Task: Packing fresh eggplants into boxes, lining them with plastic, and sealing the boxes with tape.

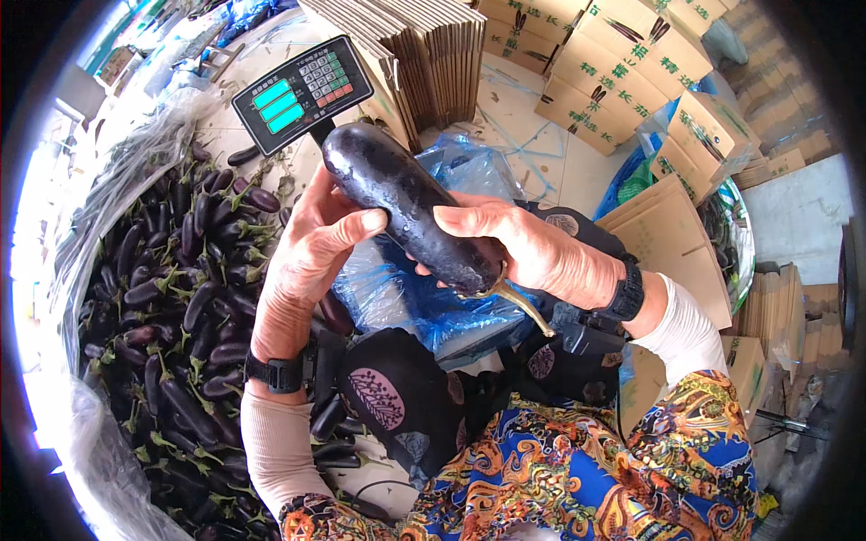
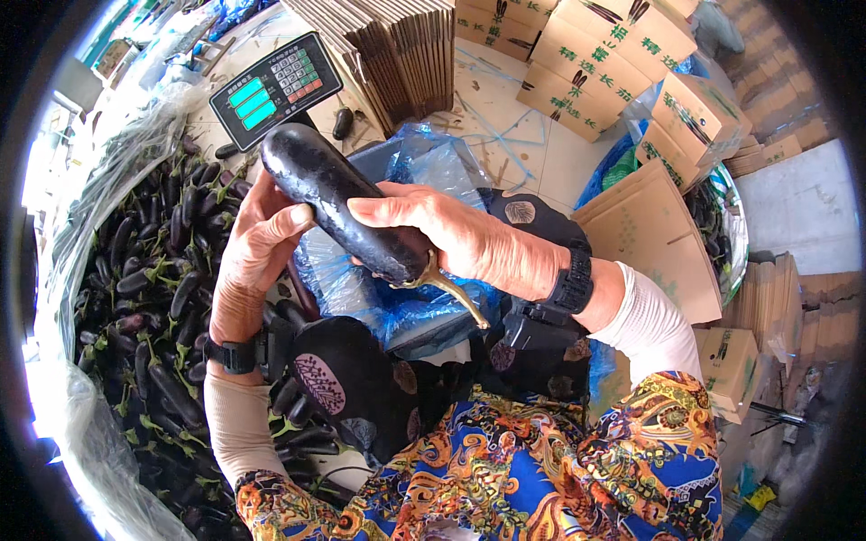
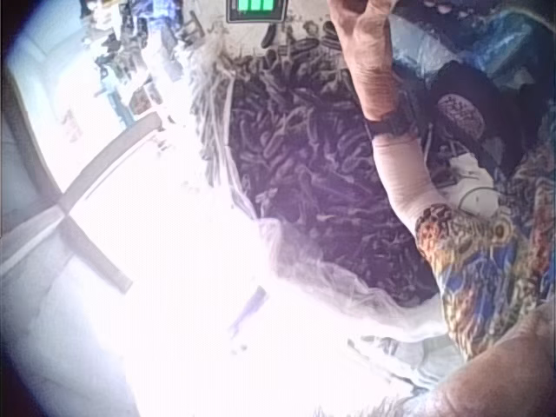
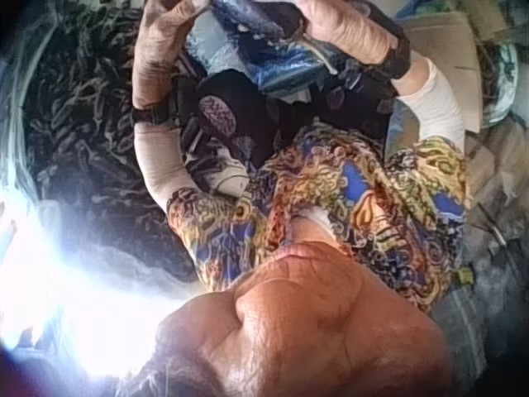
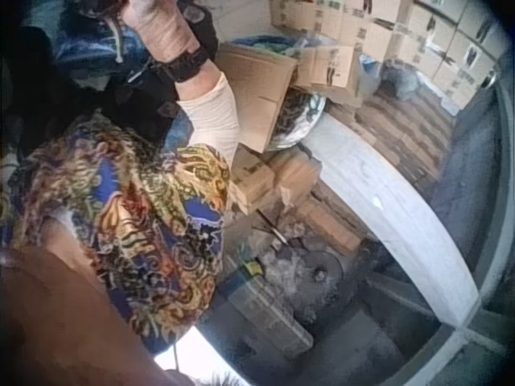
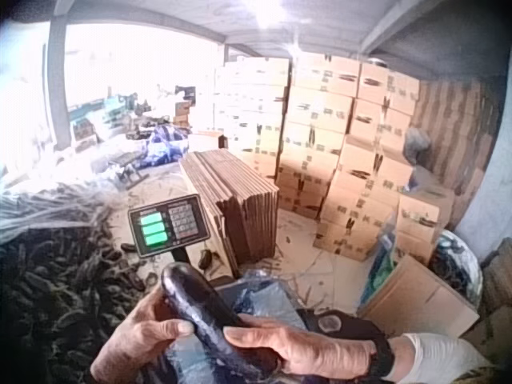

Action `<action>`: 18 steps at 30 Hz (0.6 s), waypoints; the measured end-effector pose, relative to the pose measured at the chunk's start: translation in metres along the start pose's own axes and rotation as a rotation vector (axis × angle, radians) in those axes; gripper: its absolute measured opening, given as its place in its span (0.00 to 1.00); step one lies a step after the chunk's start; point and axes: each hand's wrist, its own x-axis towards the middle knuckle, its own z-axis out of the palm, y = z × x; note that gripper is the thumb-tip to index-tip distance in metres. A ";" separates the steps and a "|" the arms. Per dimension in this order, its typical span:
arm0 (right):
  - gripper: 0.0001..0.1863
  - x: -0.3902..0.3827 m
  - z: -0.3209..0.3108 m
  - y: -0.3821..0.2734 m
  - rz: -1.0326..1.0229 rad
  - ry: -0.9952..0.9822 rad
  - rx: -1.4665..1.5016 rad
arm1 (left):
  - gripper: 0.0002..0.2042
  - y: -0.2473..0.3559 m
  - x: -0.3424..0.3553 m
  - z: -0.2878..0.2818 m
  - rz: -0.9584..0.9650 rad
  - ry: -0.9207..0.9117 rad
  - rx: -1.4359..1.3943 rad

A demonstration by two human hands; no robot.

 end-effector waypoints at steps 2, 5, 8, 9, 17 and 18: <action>0.23 -0.001 0.000 0.003 -0.006 -0.006 0.018 | 0.37 0.001 0.000 0.003 -0.016 -0.010 -0.005; 0.27 -0.005 0.003 0.003 -0.006 -0.027 0.021 | 0.37 0.002 -0.003 0.005 -0.036 -0.018 -0.008; 0.37 0.002 0.012 0.007 -0.228 0.102 -0.406 | 0.33 0.008 -0.009 0.008 0.029 -0.012 0.022; 0.37 0.005 0.017 0.009 -0.227 0.147 -0.429 | 0.30 0.013 -0.012 0.010 -0.022 0.032 0.117; 0.40 0.033 0.052 -0.019 -0.201 -0.121 -0.623 | 0.27 0.012 -0.035 -0.019 0.080 0.217 -0.076; 0.37 0.040 0.045 -0.021 -0.165 -0.211 -0.655 | 0.23 0.012 -0.041 -0.032 0.085 0.249 -0.134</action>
